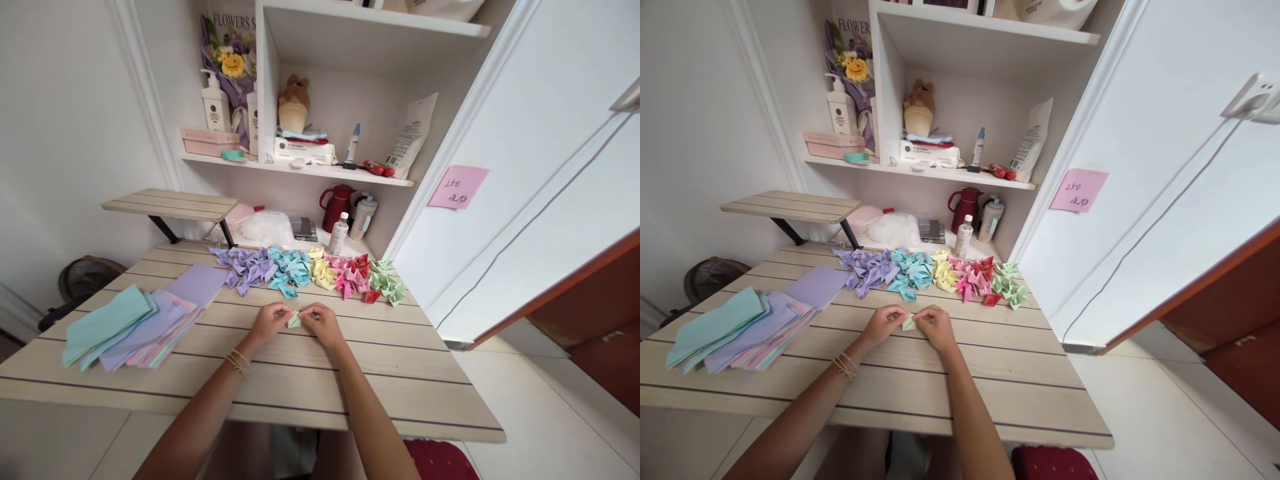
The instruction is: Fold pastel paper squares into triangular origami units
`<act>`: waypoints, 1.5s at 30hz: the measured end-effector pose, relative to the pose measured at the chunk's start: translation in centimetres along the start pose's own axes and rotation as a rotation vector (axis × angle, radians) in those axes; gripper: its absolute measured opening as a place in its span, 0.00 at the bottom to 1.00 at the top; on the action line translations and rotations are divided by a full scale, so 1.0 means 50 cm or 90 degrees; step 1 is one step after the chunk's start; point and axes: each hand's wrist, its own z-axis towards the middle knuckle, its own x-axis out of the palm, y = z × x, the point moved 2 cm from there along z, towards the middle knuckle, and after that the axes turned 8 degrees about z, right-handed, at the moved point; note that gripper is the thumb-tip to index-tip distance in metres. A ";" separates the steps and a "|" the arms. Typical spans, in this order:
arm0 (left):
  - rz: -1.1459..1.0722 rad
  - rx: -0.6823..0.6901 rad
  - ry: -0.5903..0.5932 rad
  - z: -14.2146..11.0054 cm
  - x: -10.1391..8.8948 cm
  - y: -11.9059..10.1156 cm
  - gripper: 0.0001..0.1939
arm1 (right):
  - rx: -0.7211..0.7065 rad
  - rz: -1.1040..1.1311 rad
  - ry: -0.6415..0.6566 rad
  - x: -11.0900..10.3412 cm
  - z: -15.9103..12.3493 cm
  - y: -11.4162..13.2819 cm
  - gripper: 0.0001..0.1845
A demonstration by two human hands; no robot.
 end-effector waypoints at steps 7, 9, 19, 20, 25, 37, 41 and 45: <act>-0.107 -0.056 -0.031 0.005 0.003 0.012 0.10 | 0.039 0.033 0.013 0.010 -0.003 -0.006 0.06; -0.137 -0.077 -0.050 0.006 0.004 0.015 0.11 | 0.055 0.047 0.020 0.020 -0.006 -0.007 0.07; -0.318 -0.152 -0.048 0.003 0.005 0.017 0.20 | -0.042 -0.019 -0.102 0.051 -0.007 -0.005 0.05; -0.332 -0.153 -0.024 0.003 0.003 0.014 0.22 | -0.076 -0.058 -0.133 0.042 -0.007 -0.003 0.05; -0.359 -0.142 0.084 0.002 0.003 0.006 0.29 | -0.218 -0.258 -0.130 0.013 -0.011 0.013 0.07; -0.311 -0.123 0.048 0.003 0.015 0.012 0.30 | -0.283 -0.361 -0.070 0.027 -0.018 0.033 0.11; -0.316 -0.122 0.039 0.003 0.016 0.011 0.28 | -0.266 -0.324 -0.069 0.028 -0.018 0.036 0.10; -0.291 -0.116 0.023 0.003 0.015 0.015 0.26 | -0.240 -0.269 -0.080 0.029 -0.016 0.033 0.08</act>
